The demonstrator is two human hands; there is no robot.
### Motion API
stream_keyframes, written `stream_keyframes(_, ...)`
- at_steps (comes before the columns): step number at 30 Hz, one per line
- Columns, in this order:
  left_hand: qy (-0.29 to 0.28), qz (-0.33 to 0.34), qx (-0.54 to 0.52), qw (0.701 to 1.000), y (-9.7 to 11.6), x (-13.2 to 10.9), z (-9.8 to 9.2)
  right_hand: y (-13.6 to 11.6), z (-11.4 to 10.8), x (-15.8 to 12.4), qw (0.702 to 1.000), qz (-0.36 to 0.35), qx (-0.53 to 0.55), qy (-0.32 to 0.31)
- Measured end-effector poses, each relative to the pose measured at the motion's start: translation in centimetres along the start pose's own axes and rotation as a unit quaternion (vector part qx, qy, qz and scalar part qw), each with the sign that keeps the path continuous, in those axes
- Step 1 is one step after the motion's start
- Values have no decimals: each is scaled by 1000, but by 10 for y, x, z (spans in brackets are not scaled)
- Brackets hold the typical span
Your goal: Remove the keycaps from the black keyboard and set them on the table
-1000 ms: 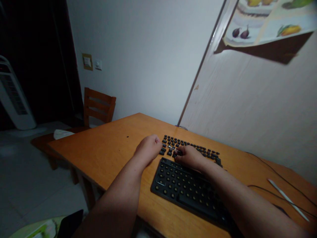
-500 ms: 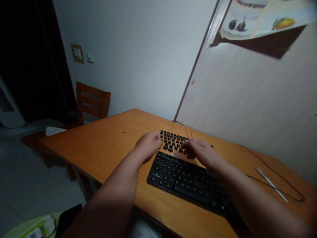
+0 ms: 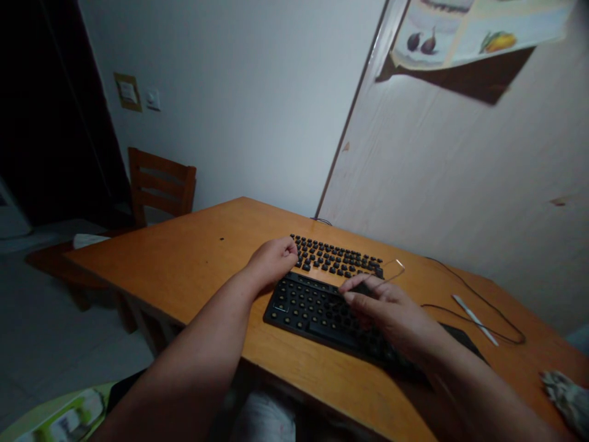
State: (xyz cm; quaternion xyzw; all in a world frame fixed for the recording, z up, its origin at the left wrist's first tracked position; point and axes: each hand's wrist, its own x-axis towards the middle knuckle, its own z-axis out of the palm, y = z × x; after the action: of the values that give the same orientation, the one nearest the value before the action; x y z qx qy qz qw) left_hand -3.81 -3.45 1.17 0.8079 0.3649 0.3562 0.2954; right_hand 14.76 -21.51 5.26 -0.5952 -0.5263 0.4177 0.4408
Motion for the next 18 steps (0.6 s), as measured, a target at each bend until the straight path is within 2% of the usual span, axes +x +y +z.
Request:
stream_keyframes(7,-13,13,22,1000,6,-3,-1,7,12,-15,999,9,1,-45)
stream_keyframes(12,-19,12,38,999,7,-3,-1,10,19,-18,998,6,-49,-29)
stream_keyframes(15,-24,8,45,999,9,-4,-1,15,19,-17,996,-10,-76,-38)
stream_keyframes(18,-24,9,48,999,11,-5,-1,20,18,-17,990,-56,-125,-33)
